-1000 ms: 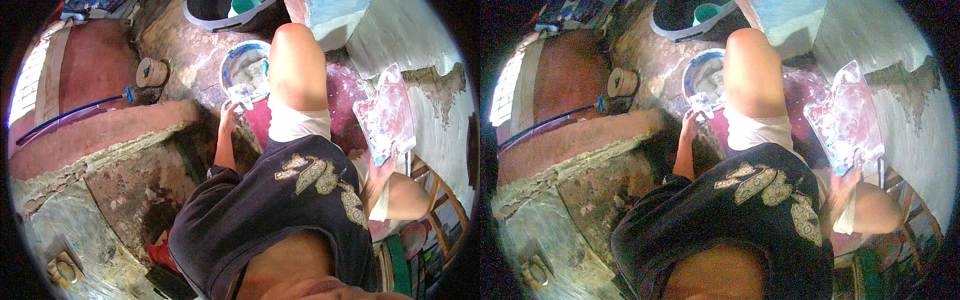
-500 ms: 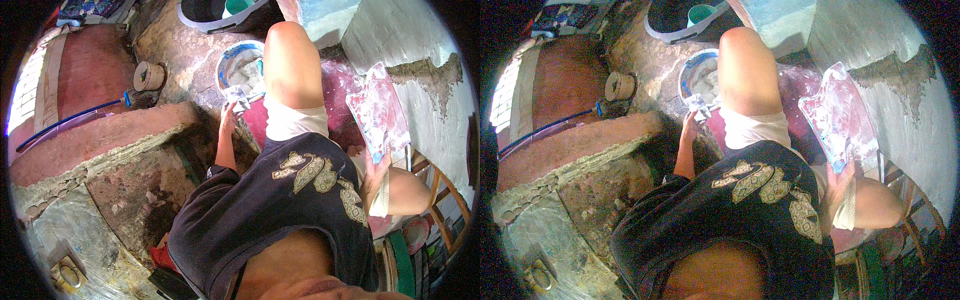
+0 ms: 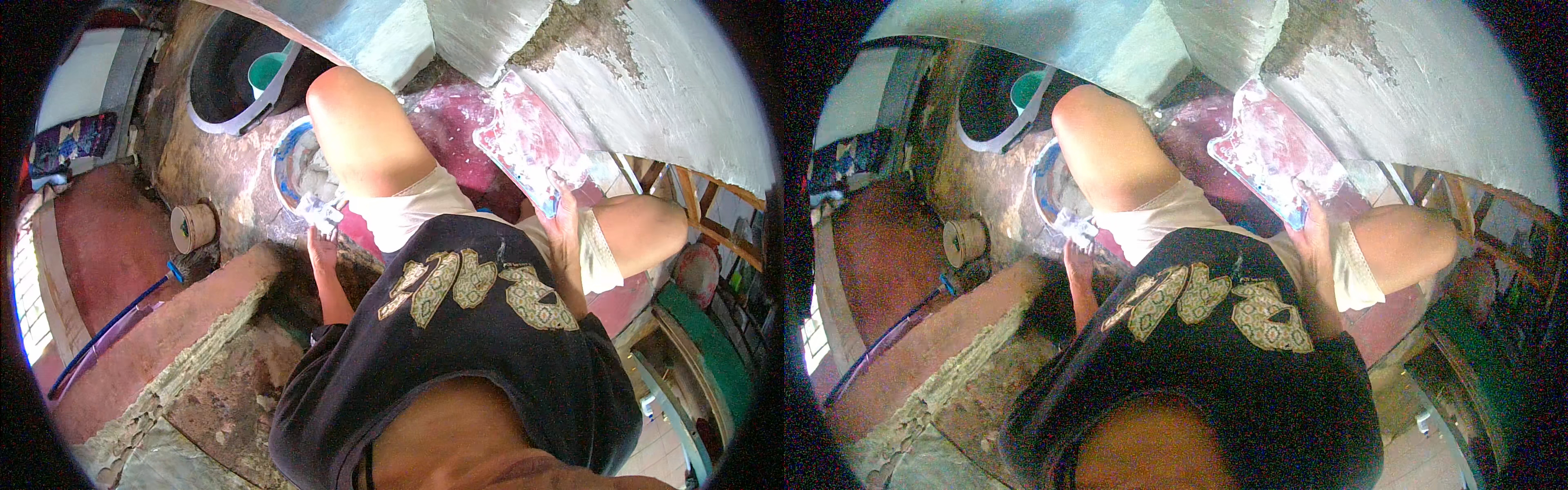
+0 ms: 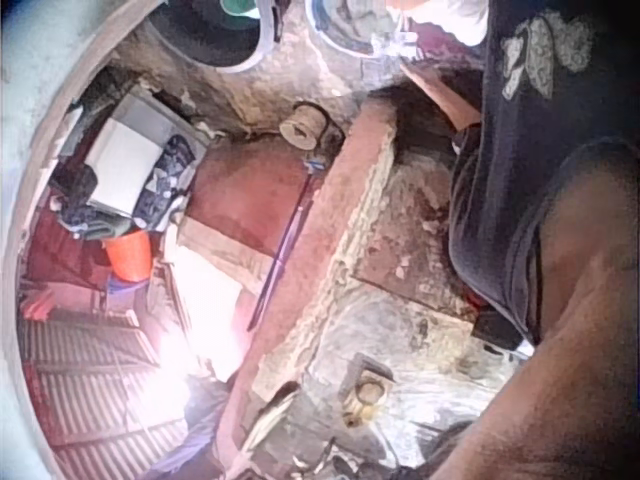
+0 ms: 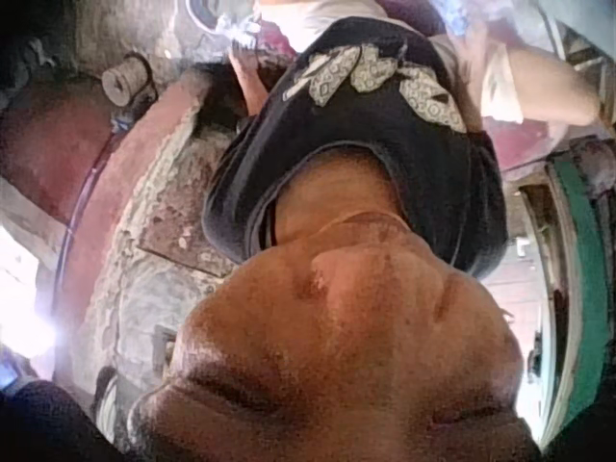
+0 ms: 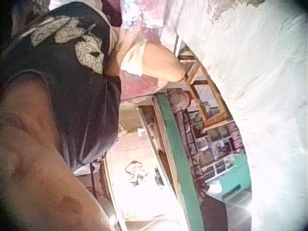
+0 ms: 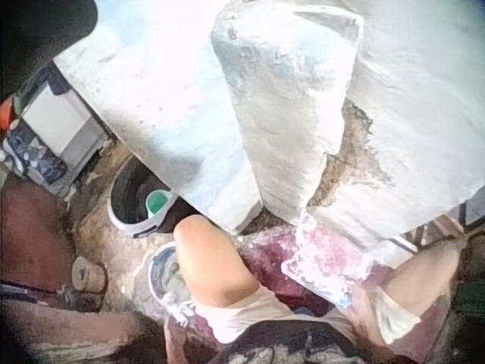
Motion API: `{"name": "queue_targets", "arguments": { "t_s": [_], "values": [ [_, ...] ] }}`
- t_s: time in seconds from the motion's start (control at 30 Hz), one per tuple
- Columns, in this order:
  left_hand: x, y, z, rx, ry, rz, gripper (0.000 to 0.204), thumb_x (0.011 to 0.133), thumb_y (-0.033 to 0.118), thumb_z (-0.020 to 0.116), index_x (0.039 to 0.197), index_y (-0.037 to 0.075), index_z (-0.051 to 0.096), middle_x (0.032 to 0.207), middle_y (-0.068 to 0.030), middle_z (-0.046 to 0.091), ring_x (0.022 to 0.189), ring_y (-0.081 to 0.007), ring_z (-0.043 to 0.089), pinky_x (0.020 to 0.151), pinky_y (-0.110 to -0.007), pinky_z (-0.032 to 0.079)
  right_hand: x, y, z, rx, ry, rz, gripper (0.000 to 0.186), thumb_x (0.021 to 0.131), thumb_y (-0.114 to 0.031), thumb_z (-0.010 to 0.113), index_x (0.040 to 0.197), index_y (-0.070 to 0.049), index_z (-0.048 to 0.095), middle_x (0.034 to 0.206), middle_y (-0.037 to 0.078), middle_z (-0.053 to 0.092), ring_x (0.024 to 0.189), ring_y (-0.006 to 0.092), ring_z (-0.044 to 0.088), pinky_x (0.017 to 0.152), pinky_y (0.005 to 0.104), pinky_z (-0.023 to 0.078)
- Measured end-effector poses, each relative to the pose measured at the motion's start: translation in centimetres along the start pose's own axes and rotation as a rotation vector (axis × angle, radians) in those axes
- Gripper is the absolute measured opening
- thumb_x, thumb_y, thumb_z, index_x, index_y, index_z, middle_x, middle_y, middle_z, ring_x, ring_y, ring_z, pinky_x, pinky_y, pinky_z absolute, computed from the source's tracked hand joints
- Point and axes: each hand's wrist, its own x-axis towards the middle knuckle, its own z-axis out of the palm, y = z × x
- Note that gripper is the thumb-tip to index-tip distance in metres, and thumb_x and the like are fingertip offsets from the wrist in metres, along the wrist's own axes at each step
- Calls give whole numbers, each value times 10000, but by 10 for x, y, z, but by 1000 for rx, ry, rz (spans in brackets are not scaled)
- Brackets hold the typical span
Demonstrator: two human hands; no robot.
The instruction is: The person applies plaster to a section of a wall using a spatula and a hand-held plastic palette. They scoop plaster from a bucket onto the palette and then spread it onto the wall surface to fill in gaps.
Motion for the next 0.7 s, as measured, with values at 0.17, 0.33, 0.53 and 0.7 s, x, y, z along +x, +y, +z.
{"name": "queue_targets", "arguments": {
  "t_s": [0.17, 0.33, 0.53, 0.7],
  "values": [
    [11, 0, -15, 80, -63, 32, 332, 720, 92, 556, 1037, 48, 468, 968, -43, 529, 903, -162, 489, 778, -312, 369, 13, 2, -31, -15, 86, 5, 242, 770, -146, 520, 970, -10, 518, 935, 107, 574, 852, 216, 559, 750, 362, 464],
    [26, 6, -8, 176, -1, 80, 309, 700, 63, 575, 999, 42, 495, 936, -40, 540, 853, -154, 499, 709, -307, 391, 12, -1, -21, 43, -55, -11, 292, 770, -154, 515, 1007, 17, 501, 1006, 126, 551, 930, 238, 536, 816, 373, 443],
    [21, 5, -12, 96, -33, 79, 316, 717, 118, 597, 1006, 41, 495, 922, -62, 553, 804, -153, 544, 676, -297, 449, 16, 0, -14, 11, -53, 6, 271, 751, -127, 541, 982, 10, 510, 982, 116, 559, 898, 224, 548, 793, 363, 452],
    [32, 4, -16, 98, -31, 25, 380, 717, 187, 608, 1050, 57, 480, 1002, -79, 537, 892, -178, 530, 732, -327, 440, 15, -1, -16, -16, -13, -9, 267, 767, -142, 517, 988, 7, 507, 982, 115, 557, 901, 225, 545, 798, 368, 447]
  ]
}}
